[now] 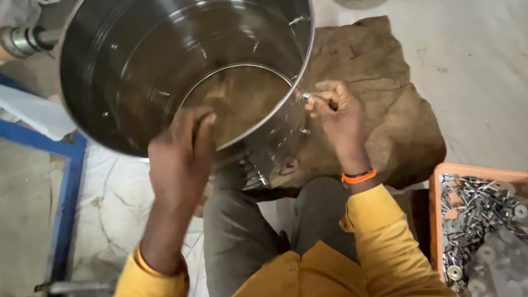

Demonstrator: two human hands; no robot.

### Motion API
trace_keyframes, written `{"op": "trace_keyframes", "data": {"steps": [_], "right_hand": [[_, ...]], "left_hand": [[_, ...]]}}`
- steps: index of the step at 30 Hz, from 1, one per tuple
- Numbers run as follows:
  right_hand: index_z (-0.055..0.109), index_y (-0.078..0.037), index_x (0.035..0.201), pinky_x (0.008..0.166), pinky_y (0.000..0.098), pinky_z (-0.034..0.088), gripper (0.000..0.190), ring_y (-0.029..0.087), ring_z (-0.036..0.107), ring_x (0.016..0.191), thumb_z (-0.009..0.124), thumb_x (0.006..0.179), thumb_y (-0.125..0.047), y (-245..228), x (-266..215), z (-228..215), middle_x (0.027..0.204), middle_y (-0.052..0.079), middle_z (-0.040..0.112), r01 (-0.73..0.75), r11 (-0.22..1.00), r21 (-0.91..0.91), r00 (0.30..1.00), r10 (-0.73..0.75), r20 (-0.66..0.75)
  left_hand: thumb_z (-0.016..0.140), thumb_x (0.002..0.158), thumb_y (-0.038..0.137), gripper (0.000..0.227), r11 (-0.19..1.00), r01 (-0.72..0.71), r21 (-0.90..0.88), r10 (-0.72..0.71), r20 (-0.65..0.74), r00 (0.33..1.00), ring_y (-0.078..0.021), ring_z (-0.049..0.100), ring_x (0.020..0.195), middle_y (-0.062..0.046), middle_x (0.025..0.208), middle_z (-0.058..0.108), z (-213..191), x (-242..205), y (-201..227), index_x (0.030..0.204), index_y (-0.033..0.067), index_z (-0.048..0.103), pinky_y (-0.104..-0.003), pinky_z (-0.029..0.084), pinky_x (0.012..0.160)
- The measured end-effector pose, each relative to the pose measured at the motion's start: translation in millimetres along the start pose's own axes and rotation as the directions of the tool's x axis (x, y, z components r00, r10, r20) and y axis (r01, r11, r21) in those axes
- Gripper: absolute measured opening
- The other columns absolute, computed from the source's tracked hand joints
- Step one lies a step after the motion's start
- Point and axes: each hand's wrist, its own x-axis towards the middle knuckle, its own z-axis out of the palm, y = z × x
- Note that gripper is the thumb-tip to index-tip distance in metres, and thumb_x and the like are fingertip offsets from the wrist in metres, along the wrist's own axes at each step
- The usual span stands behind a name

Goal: The person sits on the floor and attaches metal fasteners to a large cylindrical metal container. They repeatedly pick fasteners from a nearby bin, insert them into pre-drilled holes on the container's rim, and tighten them by hand.

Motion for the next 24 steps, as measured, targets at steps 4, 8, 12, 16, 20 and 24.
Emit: {"op": "trace_keyframes", "data": {"steps": [4,8,12,16,20,24], "right_hand": [[0.063,-0.001,0.108,0.067,0.0203,0.055,0.009,0.005,0.070,0.081,0.065,0.099,0.002,3,15,5,0.095,0.002,0.074,0.018,0.999,0.027,1.000,-0.018,0.000],[0.066,0.000,0.106,0.065,0.0201,0.054,0.006,0.005,0.069,0.078,0.066,0.100,-0.002,14,8,-2,0.095,0.001,0.073,-0.041,0.999,0.007,0.998,0.041,0.045],[0.070,0.001,0.113,0.064,0.0201,0.052,0.013,0.004,0.066,0.076,0.064,0.102,-0.004,21,12,0,0.091,-0.001,0.071,-0.012,1.000,-0.012,0.999,0.012,0.043],[0.070,0.001,0.112,0.064,0.0203,0.053,0.015,0.004,0.065,0.075,0.064,0.101,-0.006,21,19,0,0.090,-0.001,0.071,-0.020,1.000,-0.011,0.997,0.021,0.071],[0.070,0.002,0.111,0.065,0.0207,0.051,0.014,0.005,0.065,0.075,0.065,0.100,-0.005,16,13,-2,0.088,0.001,0.072,0.008,0.992,-0.123,0.998,0.000,0.067],[0.071,0.002,0.112,0.066,0.0201,0.053,0.015,0.004,0.065,0.076,0.063,0.100,-0.005,6,10,-1,0.089,0.000,0.072,-0.012,0.992,-0.127,0.998,0.020,0.060]], "left_hand": [[0.074,0.094,0.013,0.014,0.991,-0.047,-0.125,0.068,0.164,0.984,-0.0319,0.075,0.086,-0.015,0.100,0.075,9,39,-20,0.107,0.0061,0.074,-0.039,0.058,0.074],[0.077,0.086,0.016,0.015,0.980,0.071,-0.187,0.032,0.498,0.866,-0.0264,0.077,0.077,-0.014,0.089,0.076,62,101,-38,0.100,0.0093,0.078,-0.039,0.058,0.071],[0.076,0.085,0.017,0.012,0.918,-0.377,-0.125,0.370,0.613,0.698,-0.0414,0.071,0.085,-0.023,0.092,0.072,147,133,-61,0.091,0.0068,0.079,-0.048,0.055,0.075],[0.082,0.075,0.022,0.024,0.898,-0.400,-0.183,0.417,0.645,0.641,-0.0466,0.067,0.089,-0.028,0.091,0.069,206,124,-75,0.084,0.0009,0.074,-0.052,0.053,0.077],[0.076,0.079,0.018,0.018,0.947,-0.276,-0.164,0.297,0.776,0.557,-0.0432,0.070,0.091,-0.027,0.094,0.070,218,116,-81,0.089,0.0033,0.075,-0.049,0.056,0.077],[0.077,0.079,0.020,0.021,0.941,-0.189,-0.282,0.338,0.729,0.595,-0.0437,0.070,0.088,-0.027,0.093,0.070,215,117,-81,0.090,0.0030,0.074,-0.049,0.055,0.073]]}}
